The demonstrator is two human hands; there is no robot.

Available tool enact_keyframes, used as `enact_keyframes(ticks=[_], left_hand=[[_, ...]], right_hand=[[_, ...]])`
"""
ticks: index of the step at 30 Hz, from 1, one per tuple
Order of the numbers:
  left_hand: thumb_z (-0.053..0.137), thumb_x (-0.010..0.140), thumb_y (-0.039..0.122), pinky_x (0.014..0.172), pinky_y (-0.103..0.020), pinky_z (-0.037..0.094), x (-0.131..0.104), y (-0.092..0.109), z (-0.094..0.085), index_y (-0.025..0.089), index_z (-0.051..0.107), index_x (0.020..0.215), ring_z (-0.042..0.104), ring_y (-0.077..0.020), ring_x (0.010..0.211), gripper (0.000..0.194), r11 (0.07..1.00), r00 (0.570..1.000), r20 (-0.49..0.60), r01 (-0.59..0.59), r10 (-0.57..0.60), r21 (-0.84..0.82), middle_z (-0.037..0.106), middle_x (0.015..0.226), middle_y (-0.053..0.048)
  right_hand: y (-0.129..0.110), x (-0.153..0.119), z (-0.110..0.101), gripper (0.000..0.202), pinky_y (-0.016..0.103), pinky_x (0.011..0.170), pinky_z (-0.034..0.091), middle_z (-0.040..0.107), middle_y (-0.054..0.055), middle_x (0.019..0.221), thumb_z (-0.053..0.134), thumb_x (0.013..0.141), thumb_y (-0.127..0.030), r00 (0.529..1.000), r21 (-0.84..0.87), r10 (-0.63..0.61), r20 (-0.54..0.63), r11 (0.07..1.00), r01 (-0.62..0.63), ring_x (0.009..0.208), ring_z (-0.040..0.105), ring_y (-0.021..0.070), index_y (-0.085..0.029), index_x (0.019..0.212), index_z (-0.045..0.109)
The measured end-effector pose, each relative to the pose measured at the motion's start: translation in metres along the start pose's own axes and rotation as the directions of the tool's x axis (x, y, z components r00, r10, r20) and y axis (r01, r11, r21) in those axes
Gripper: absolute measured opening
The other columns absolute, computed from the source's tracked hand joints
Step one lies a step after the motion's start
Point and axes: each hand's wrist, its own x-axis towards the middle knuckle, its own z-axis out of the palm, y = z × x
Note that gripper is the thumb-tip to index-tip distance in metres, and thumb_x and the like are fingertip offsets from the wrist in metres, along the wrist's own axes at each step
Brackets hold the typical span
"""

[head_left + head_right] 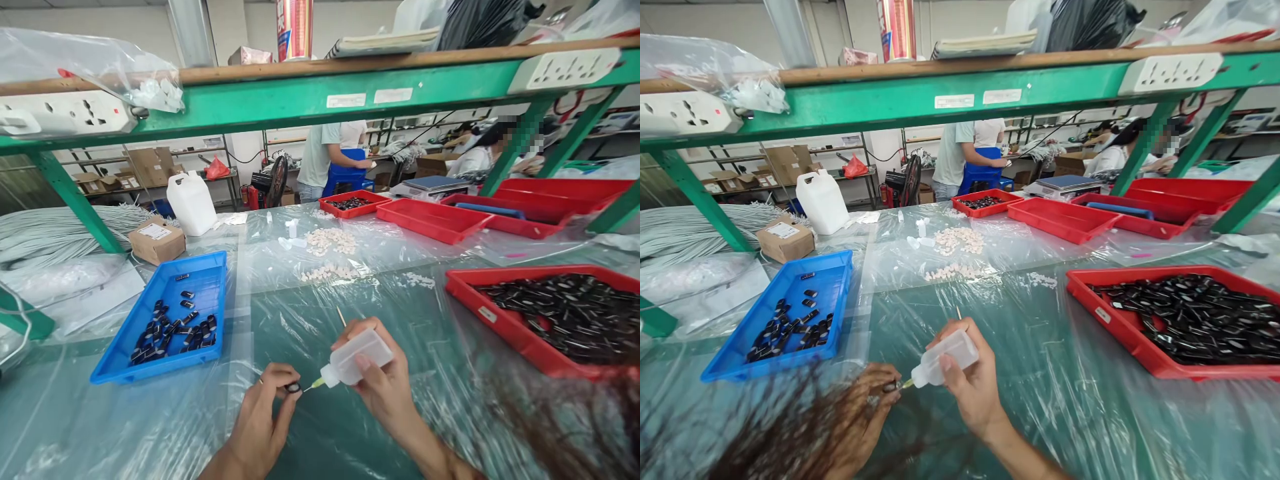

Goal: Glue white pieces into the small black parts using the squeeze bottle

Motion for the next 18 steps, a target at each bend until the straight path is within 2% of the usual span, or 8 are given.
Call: enact_keyframes(ticks=[2,5,8,11,14,18], left_hand=[[0.056,0.098,0.033,0.060,-0.020,0.060,0.001,0.005,-0.003,0.033,0.056,0.110,0.073,-0.0131,0.072,0.012,1.000,1.000,0.013,0.010,-0.010,-0.010,0.066,0.107,0.002],[0.057,0.097,0.032,0.061,-0.019,0.059,0.002,0.011,-0.007,0.030,0.056,0.105,0.069,-0.0092,0.063,0.008,0.999,0.999,0.025,0.044,-0.044,0.002,0.064,0.103,0.002],[0.057,0.097,0.033,0.057,-0.020,0.057,0.002,0.010,-0.007,0.029,0.054,0.100,0.065,-0.0090,0.061,0.006,0.997,0.998,-0.005,0.071,-0.070,0.030,0.064,0.102,0.002],[0.056,0.097,0.033,0.053,-0.020,0.057,0.001,0.006,-0.005,0.029,0.051,0.101,0.064,-0.0089,0.059,0.007,0.996,0.996,-0.030,0.087,-0.086,0.021,0.062,0.103,0.001],[0.055,0.097,0.032,0.053,-0.021,0.056,0.002,0.005,-0.003,0.029,0.048,0.101,0.064,-0.0099,0.059,0.008,0.998,0.999,-0.034,0.034,-0.032,0.056,0.062,0.102,0.001],[0.054,0.098,0.031,0.051,-0.020,0.053,0.003,0.008,-0.005,0.029,0.047,0.099,0.062,-0.0097,0.056,0.007,0.990,0.998,-0.040,-0.039,0.045,0.138,0.063,0.098,0.002]], right_hand=[[-0.002,-0.003,0.001,0.017,0.018,0.032,0.039,0.073,-0.002,0.079,0.080,0.089,-0.043,0.998,-0.048,-0.064,-0.018,0.997,0.063,0.042,0.051,0.0093,-0.029,0.095,0.072],[-0.006,-0.008,0.003,0.013,0.019,0.030,0.042,0.074,-0.002,0.085,0.079,0.091,-0.038,0.995,-0.085,-0.096,-0.040,0.992,0.092,0.046,0.057,0.0122,-0.032,0.100,0.071],[-0.012,-0.009,0.007,0.014,0.024,0.038,0.054,0.076,0.001,0.085,0.079,0.089,-0.034,0.981,-0.209,-0.191,-0.016,0.960,0.183,0.058,0.066,0.0177,-0.030,0.100,0.071],[-0.018,-0.009,0.012,0.018,0.030,0.049,0.062,0.079,0.003,0.081,0.078,0.084,-0.033,0.938,-0.338,-0.341,0.066,0.877,0.343,0.066,0.070,0.0221,-0.029,0.099,0.070],[-0.020,-0.010,0.015,0.021,0.030,0.050,0.062,0.080,0.003,0.079,0.077,0.082,-0.029,0.902,-0.387,-0.411,0.132,0.816,0.429,0.066,0.072,0.0227,-0.029,0.101,0.069],[-0.018,-0.010,0.015,0.026,0.032,0.048,0.062,0.081,0.004,0.081,0.077,0.081,-0.026,0.884,-0.413,-0.429,0.186,0.782,0.466,0.065,0.073,0.0245,-0.029,0.105,0.069]])
